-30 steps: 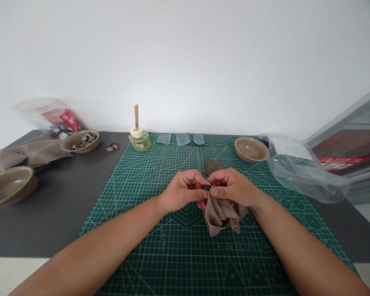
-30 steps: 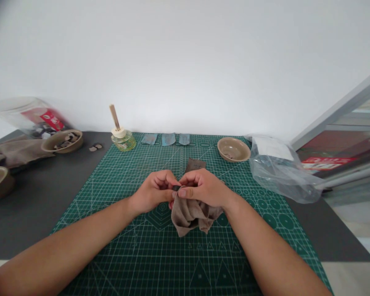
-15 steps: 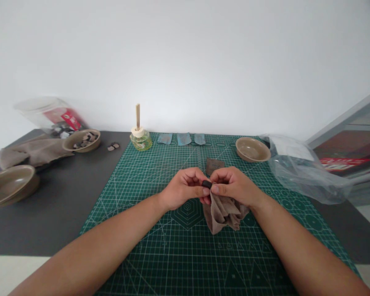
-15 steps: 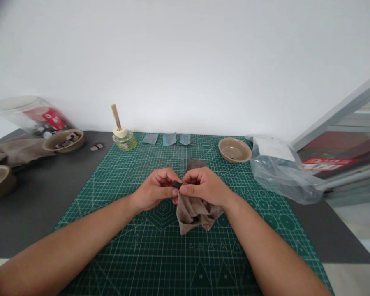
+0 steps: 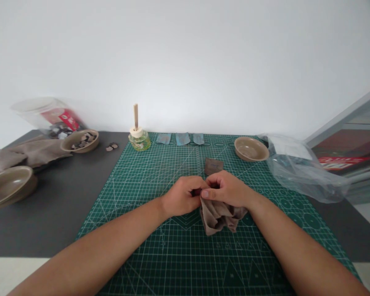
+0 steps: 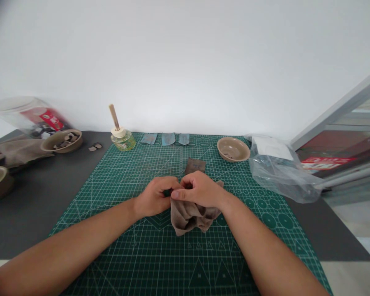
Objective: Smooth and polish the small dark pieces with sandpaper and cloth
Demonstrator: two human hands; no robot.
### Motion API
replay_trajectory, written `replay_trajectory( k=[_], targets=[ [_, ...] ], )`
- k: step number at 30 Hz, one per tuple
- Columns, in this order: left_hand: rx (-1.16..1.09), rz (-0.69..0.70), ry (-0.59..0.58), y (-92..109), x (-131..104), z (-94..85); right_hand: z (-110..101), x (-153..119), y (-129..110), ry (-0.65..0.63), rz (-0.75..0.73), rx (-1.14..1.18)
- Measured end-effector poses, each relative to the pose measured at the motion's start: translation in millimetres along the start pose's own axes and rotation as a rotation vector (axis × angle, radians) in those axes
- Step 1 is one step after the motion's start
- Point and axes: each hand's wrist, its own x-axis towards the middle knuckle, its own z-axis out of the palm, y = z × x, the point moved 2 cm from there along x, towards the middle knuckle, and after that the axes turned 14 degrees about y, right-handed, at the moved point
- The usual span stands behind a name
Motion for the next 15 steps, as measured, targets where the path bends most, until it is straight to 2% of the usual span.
replay_trajectory(
  k=[9,15],
  targets=[
    [0.040,-0.012,0.054,-0.2,0.6,0.1,-0.8,0.5,-1.8,0.110,-0.003,-0.045],
    [0.036,-0.026,0.090,0.5,1.5,0.3,-2.0,-0.2,0.4,0.131,0.021,-0.018]
  ],
)
